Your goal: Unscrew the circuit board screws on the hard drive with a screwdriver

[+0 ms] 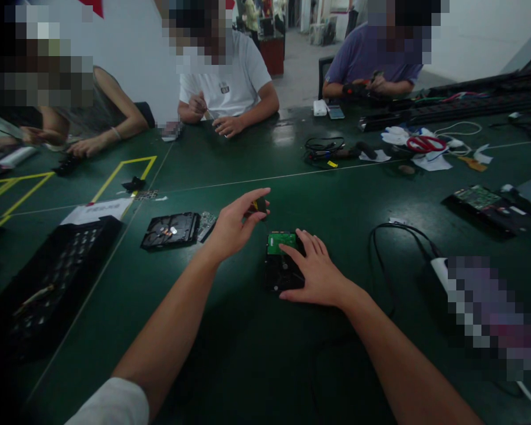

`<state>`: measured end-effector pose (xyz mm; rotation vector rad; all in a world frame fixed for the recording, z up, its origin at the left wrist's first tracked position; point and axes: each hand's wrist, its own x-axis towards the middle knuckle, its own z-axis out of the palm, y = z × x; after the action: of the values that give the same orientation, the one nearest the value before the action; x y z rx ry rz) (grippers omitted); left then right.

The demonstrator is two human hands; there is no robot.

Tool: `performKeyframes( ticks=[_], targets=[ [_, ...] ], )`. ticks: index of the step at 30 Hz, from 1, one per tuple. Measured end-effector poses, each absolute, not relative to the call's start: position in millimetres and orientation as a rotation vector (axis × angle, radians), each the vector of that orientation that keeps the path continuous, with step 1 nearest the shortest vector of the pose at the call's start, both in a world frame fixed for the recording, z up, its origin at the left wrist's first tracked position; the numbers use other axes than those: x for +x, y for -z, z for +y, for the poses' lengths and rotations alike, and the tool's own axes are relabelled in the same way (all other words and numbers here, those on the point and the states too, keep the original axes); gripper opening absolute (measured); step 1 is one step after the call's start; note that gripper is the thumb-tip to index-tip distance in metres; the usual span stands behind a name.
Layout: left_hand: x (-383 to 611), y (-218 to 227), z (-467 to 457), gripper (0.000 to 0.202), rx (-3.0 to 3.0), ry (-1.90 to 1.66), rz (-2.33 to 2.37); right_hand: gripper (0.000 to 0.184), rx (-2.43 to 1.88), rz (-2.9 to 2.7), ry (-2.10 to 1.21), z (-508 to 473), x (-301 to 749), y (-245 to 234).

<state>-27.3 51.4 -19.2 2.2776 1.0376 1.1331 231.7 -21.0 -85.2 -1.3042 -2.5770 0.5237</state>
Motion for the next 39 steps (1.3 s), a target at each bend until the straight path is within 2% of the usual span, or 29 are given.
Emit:
performKeyframes(
  ticks=[13, 39],
  targets=[
    [-26.0, 21.3, 47.8, 0.047, 2.419, -1.111, 1.147, 0.112, -1.311, -2.581, -0.543, -21.7, 230.5, 83.0],
    [-28.0, 20.8, 50.1, 0.052, 2.398, -1.134, 1.075, 0.113, -1.307, -2.583, -0.524, -20.7, 232.4, 87.7]
  ],
)
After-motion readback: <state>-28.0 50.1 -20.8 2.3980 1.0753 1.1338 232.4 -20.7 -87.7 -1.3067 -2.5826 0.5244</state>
